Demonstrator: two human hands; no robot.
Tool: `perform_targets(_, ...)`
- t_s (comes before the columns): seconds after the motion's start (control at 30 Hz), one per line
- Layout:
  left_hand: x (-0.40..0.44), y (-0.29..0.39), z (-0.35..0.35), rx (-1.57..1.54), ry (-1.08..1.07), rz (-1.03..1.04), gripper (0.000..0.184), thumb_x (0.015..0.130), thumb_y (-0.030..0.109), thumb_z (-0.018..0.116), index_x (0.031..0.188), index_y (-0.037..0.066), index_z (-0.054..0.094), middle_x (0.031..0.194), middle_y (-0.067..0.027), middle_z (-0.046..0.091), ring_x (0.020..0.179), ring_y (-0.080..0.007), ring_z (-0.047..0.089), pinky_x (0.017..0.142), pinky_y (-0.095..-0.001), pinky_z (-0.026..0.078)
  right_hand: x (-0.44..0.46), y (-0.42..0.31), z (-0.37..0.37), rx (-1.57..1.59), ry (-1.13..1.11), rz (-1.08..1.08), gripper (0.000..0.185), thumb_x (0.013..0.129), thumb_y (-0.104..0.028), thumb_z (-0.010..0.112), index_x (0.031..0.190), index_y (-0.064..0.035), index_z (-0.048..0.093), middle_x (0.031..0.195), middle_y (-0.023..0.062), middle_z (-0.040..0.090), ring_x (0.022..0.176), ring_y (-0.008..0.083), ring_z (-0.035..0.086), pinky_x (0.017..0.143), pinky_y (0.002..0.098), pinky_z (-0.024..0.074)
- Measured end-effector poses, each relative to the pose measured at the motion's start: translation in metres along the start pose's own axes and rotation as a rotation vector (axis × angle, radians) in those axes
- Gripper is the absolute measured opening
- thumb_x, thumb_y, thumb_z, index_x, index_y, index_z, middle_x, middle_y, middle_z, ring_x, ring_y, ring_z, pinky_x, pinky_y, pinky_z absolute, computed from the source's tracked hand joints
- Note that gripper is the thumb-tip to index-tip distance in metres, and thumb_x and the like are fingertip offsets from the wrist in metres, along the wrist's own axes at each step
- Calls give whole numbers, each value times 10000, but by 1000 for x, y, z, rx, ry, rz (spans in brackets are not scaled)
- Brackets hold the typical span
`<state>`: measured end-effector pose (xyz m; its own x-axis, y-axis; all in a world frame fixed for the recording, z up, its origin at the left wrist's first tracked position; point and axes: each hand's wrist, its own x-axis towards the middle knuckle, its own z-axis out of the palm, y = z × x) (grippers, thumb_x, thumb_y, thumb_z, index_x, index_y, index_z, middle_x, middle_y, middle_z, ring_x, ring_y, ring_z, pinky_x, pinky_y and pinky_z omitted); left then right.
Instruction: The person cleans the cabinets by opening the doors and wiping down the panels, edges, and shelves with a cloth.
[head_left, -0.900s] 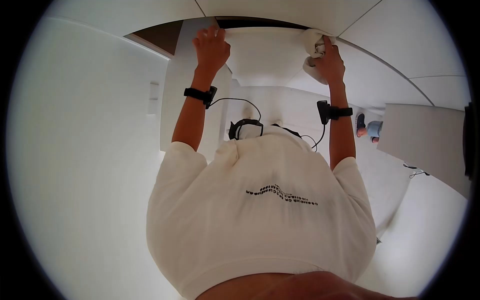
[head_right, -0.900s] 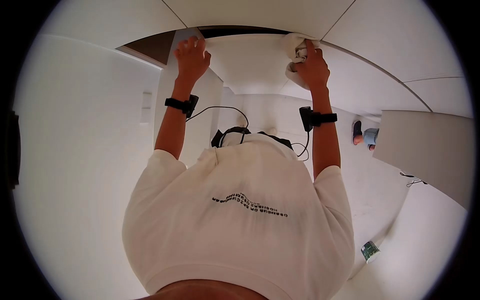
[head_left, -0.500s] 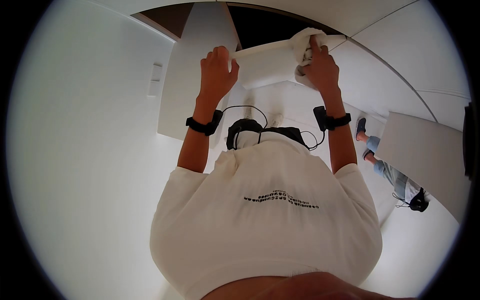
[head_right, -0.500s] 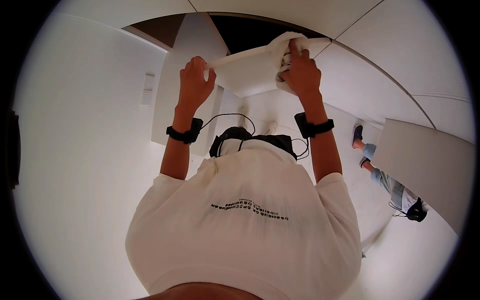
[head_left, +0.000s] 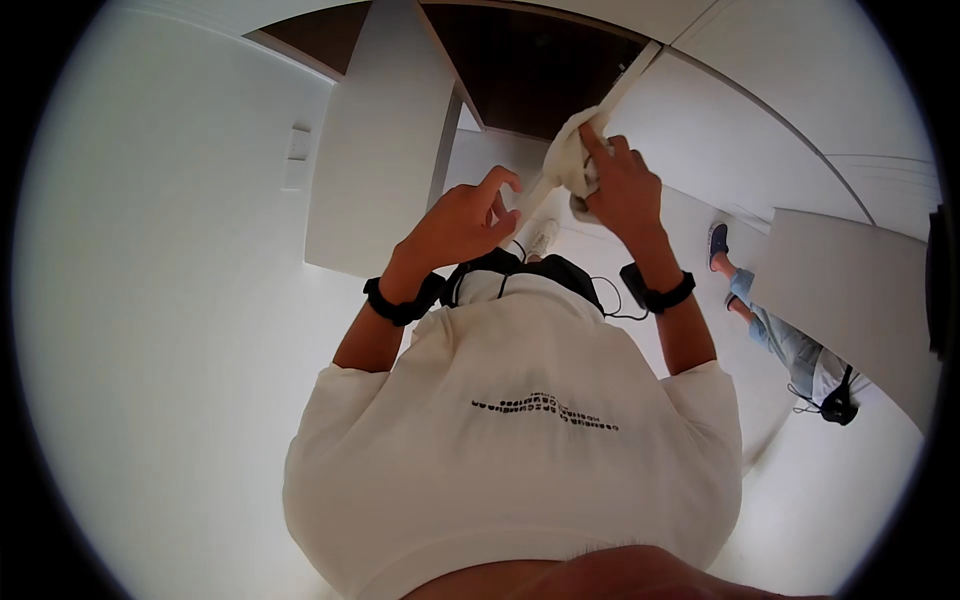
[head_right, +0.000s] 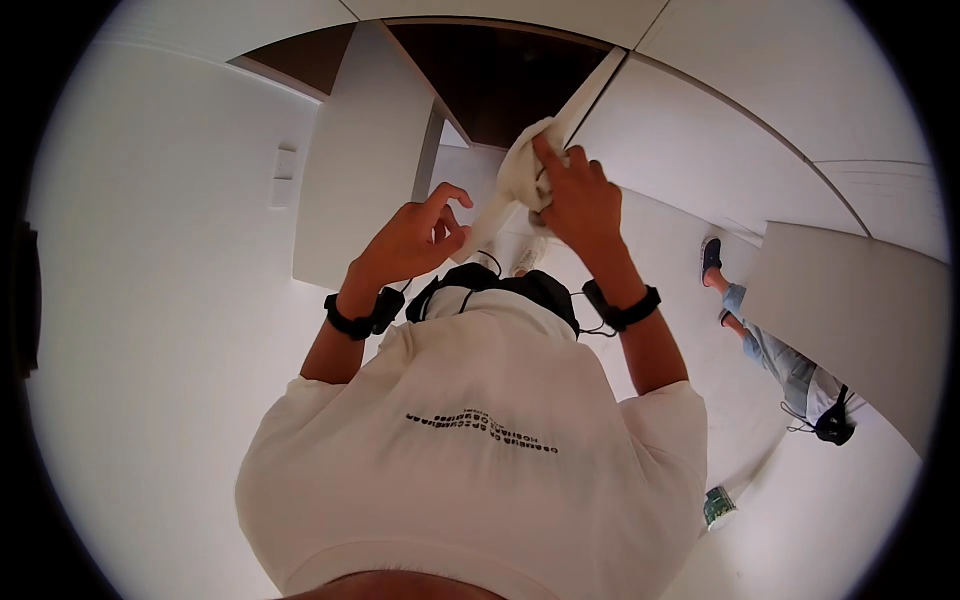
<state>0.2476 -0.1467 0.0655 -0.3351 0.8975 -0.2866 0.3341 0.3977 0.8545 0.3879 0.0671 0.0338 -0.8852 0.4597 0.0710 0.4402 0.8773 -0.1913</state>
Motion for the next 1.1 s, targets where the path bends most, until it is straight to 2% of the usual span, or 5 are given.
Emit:
perform_targets(0.3, -50, 73, -69, -403, 171, 1215, 579, 816, 77, 722, 1349, 111, 497, 706, -50, 643, 449, -125, 459, 411, -268, 316, 90, 81, -11, -308, 9, 111, 917, 697, -138, 793, 1469, -454, 412, 1085, 87, 596, 930, 312, 687, 755, 445, 597)
perform_targets(0.37, -72, 90, -86, -301, -10, 1239, 563, 860, 193, 756, 1357, 167, 493, 673, 12, 633, 413, -91, 405, 362, -248, 214, 102, 95, -10, -323, -20, 118, 898, 757, -77, 729, 1493, -457, 379, 1130, 115, 590, 1002, 342, 677, 817, 481, 589)
perform_targets(0.47, -101, 101, -114, -224, -145, 1132, 152, 853, 235, 771, 933, 162, 665, 609, 55, 584, 404, -70, 355, 361, -241, 154, 106, 74, -13, -402, -93, 186, 876, 799, -50, 679, 1502, -462, 358, 1175, 129, 584, 1027, 371, 670, 834, 497, 588)
perform_targets(0.63, -90, 113, -163, -248, -74, 1270, 235, 808, 170, 752, 625, 147, 608, 536, 57, 502, 400, -64, 284, 389, -230, 117, 90, 40, -30, -469, -87, 210, 842, 799, -78, 682, 1495, -435, 367, 1165, 123, 580, 978, 400, 666, 742, 502, 606)
perform_targets(1.1, 10, 146, -295, -296, -296, 1207, 188, 735, 104, 736, 610, 155, 605, 526, 54, 467, 410, -73, 284, 405, -230, 143, 109, -140, -39, -246, 46, 248, 772, 600, -143, 835, 1301, -341, 579, 1061, 52, 577, 788, 248, 624, 551, 331, 545)
